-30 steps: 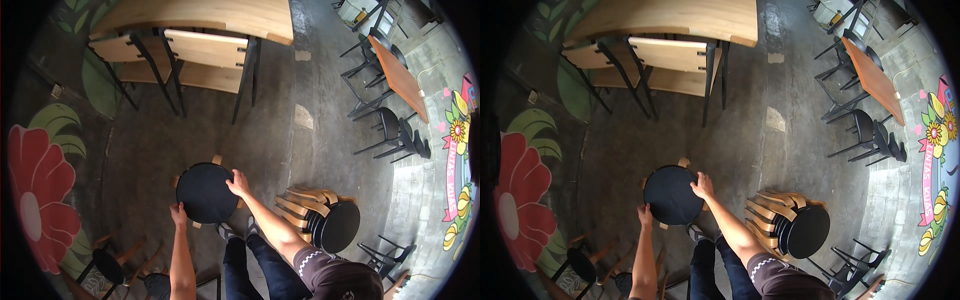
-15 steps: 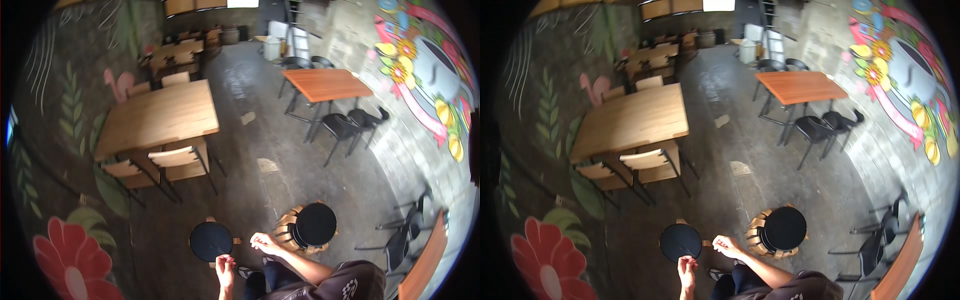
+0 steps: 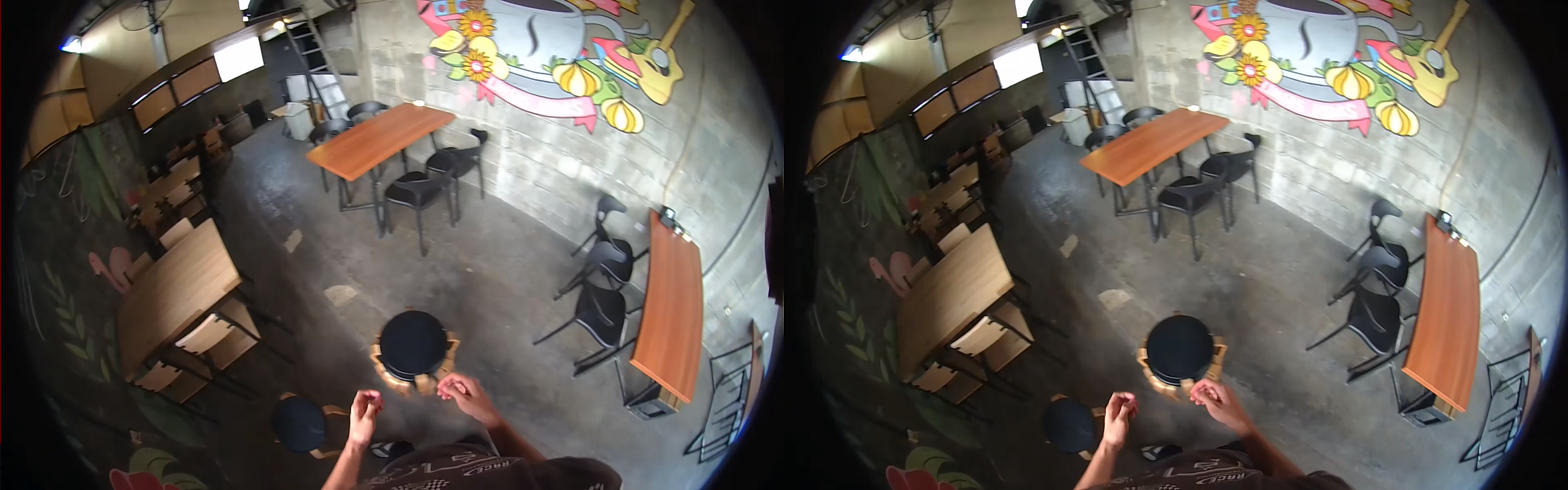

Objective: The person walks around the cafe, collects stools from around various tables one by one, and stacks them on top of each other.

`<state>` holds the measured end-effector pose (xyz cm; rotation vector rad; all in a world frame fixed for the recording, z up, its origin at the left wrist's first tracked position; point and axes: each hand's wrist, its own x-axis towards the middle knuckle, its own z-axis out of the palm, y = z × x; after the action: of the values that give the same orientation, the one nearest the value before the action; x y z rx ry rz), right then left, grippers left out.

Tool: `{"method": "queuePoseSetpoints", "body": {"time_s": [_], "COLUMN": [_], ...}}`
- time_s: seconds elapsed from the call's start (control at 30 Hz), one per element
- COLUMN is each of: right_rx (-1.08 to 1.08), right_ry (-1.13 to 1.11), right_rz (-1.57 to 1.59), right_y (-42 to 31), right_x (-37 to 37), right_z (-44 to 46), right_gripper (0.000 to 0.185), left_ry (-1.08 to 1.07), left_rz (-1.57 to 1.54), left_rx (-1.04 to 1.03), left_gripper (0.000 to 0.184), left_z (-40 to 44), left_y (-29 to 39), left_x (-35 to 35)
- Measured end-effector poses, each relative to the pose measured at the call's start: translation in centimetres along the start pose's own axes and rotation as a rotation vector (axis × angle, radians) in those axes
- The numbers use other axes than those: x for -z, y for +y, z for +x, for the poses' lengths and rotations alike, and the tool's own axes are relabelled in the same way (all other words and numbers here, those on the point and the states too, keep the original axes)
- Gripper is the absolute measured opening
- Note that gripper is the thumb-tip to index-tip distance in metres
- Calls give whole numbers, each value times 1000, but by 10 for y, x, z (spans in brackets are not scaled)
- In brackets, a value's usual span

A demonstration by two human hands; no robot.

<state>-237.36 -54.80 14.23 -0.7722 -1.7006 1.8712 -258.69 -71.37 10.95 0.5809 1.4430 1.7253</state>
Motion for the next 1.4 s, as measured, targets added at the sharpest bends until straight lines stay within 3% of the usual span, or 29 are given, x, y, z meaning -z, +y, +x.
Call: {"method": "queuePoseSetpoints", "body": {"time_s": [0.27,0.33,0.57,0.93,1.2,1.4], "right_rx": [112,215,273,282,374,466], "right_ry": [471,629,1187,1853,2140,2352], "right_rz": [50,115,69,165,240,328], "right_y": [-24,-38,-43,-27,-47,-30], "right_x": [229,263,322,387,485,526], "right_z": [-209,-264,-434,-592,-652,-712], "right_gripper": [11,11,14,11,17,21], "left_ry": [-583,-735,-1287,-1921,-2278,-2484], "left_rz": [-12,-43,49,149,203,194], "left_rx": [27,37,263,558,702,756], "left_gripper": [9,9,12,8,7,9], "left_z": [-6,-21,-103,-262,-342,-453], "left_y": [-41,-54,-92,-202,-250,-277], "left_x": [-299,-373,-585,-845,-1018,-1120]}}
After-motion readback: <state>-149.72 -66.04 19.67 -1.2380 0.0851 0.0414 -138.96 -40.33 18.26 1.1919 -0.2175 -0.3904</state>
